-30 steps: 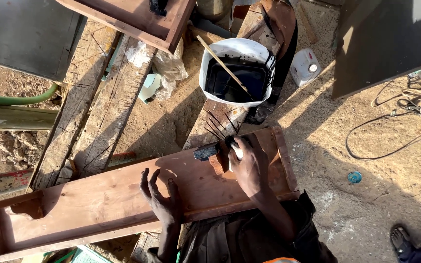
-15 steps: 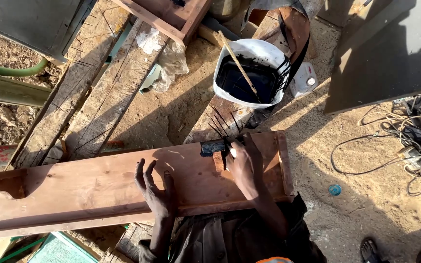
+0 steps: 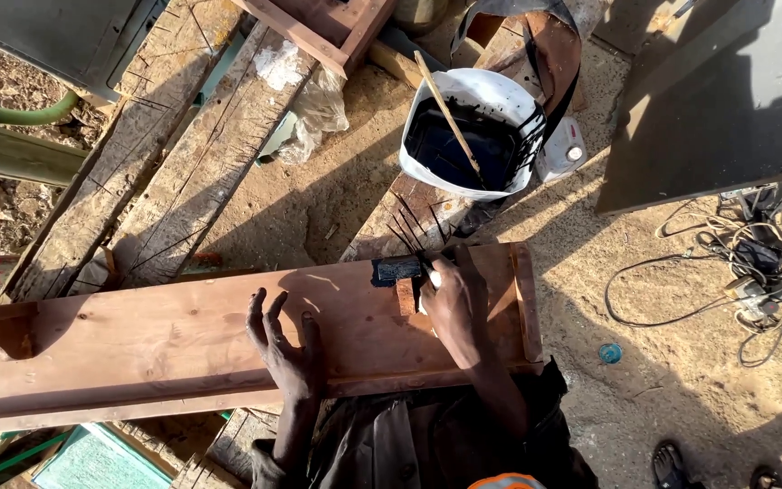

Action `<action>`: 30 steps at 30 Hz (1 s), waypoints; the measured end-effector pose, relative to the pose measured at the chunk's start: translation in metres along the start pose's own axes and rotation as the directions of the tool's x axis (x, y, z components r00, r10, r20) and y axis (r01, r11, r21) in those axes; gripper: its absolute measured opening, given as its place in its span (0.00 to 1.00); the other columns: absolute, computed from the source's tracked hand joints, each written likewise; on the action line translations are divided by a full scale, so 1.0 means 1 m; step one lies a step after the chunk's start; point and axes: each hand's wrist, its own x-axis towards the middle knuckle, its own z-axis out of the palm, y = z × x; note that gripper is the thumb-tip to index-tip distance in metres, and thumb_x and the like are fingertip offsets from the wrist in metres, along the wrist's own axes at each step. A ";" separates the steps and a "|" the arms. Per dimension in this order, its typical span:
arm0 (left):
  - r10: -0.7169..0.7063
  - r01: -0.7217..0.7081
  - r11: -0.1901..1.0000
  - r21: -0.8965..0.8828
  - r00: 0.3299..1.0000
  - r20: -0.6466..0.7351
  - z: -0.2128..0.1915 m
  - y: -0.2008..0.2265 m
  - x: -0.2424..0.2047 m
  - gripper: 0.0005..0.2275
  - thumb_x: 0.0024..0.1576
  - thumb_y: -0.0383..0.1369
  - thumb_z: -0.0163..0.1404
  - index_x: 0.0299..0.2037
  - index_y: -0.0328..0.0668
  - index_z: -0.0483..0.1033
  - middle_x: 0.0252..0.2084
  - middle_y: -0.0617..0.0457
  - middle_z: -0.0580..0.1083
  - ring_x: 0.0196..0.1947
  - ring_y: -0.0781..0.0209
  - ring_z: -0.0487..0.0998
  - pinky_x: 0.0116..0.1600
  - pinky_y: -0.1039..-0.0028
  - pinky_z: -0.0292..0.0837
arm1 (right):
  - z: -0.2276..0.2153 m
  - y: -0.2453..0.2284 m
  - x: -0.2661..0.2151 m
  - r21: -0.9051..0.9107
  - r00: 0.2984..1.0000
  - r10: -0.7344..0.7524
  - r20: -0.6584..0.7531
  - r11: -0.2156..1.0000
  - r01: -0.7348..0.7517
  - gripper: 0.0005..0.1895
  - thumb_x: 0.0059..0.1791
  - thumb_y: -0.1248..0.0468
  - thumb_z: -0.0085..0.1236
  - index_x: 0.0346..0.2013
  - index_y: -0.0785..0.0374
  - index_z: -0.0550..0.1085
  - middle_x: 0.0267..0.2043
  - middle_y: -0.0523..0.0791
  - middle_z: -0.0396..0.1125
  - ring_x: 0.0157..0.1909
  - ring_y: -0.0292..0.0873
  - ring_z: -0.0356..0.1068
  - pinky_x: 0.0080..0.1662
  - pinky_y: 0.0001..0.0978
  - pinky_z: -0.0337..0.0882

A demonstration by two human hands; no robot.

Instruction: Applying dark stain to a wooden board using a rag in a workshop environment.

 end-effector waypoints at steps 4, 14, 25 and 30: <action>0.019 -0.019 1.000 -0.013 1.000 -0.010 -0.001 0.001 0.001 0.16 0.60 0.29 0.49 0.59 0.38 0.71 0.70 0.43 0.62 0.73 0.41 0.59 0.70 0.47 0.59 | -0.044 -0.032 -0.001 -0.143 0.979 -0.192 0.074 0.969 0.201 0.14 0.46 0.69 0.66 0.21 0.63 0.69 0.34 0.46 0.67 0.32 0.43 0.67 0.33 0.38 0.72; -0.014 0.014 0.999 -0.029 1.000 -0.003 0.002 -0.011 -0.001 0.20 0.56 0.31 0.52 0.59 0.43 0.71 0.69 0.42 0.61 0.73 0.34 0.58 0.72 0.42 0.57 | -0.016 0.003 0.006 -0.116 0.994 -0.110 0.001 0.987 0.110 0.14 0.44 0.68 0.61 0.44 0.57 0.82 0.45 0.49 0.75 0.49 0.58 0.77 0.47 0.53 0.79; -0.018 0.018 1.000 -0.024 1.000 -0.011 0.001 -0.004 0.000 0.19 0.56 0.29 0.51 0.59 0.42 0.71 0.69 0.42 0.61 0.73 0.34 0.59 0.71 0.43 0.59 | -0.046 -0.048 0.008 -0.116 0.989 -0.133 0.062 0.983 0.140 0.13 0.43 0.69 0.62 0.42 0.60 0.82 0.44 0.52 0.74 0.50 0.60 0.76 0.49 0.55 0.78; -0.019 0.019 1.000 -0.017 1.000 -0.010 0.000 -0.008 -0.001 0.19 0.56 0.30 0.52 0.59 0.43 0.71 0.69 0.43 0.61 0.73 0.36 0.58 0.72 0.43 0.58 | -0.042 -0.001 0.012 -0.023 0.990 -0.048 0.135 0.998 0.051 0.11 0.46 0.68 0.62 0.42 0.65 0.82 0.43 0.56 0.75 0.51 0.61 0.75 0.51 0.54 0.77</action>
